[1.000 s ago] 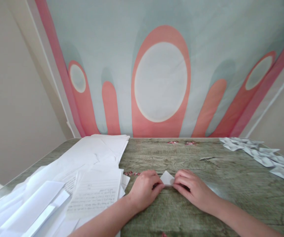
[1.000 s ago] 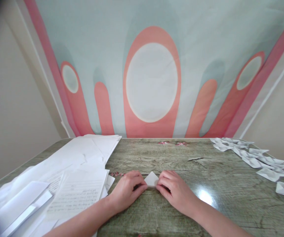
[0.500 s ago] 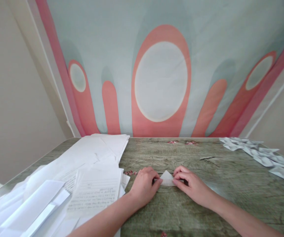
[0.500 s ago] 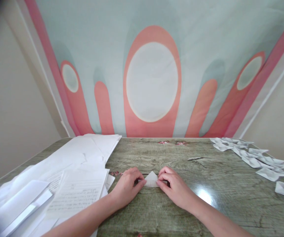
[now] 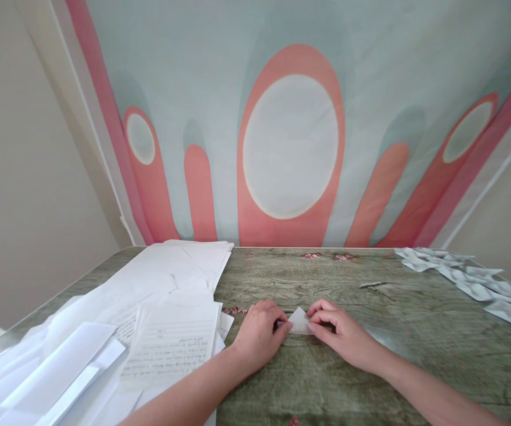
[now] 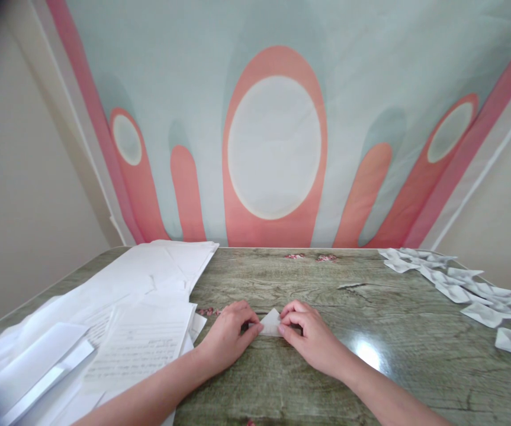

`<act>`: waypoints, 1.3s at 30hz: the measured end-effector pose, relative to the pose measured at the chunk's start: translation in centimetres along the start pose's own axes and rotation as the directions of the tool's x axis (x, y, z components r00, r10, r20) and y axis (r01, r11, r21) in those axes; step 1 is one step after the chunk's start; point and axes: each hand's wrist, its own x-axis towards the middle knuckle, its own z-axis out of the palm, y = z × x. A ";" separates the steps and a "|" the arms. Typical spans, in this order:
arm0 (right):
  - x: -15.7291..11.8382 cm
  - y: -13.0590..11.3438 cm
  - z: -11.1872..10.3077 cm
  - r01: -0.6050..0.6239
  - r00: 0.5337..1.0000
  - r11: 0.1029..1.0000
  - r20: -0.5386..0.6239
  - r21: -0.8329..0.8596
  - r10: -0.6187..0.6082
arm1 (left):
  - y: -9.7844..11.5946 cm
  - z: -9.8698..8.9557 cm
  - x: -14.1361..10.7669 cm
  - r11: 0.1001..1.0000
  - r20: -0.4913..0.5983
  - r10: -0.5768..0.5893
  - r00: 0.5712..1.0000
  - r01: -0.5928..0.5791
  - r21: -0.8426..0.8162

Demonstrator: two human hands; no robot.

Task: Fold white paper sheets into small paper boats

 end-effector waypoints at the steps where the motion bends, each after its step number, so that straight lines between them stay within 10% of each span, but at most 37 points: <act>1: 0.0 0.0 0.0 -0.002 1.000 1.000 0.002 0.000 0.002 | 0.0 0.0 0.0 1.000 -0.001 -0.001 1.000 0.001 0.000; 23: 0.1 0.3 0.2 -0.034 0.998 0.997 -0.048 -0.067 0.031 | 0.7 -0.5 -0.2 0.993 -0.035 0.029 0.999 -0.025 0.116; 29: 0.1 0.4 0.4 -0.015 0.998 0.998 -0.058 -0.059 0.012 | 2.9 -1.1 -1.3 0.928 0.140 0.256 0.957 -0.284 0.243; 39: 0.0 0.5 0.4 -0.015 0.998 0.998 -0.059 -0.062 0.011 | 3.8 0.0 -3.1 0.915 0.275 0.166 0.947 -0.251 0.314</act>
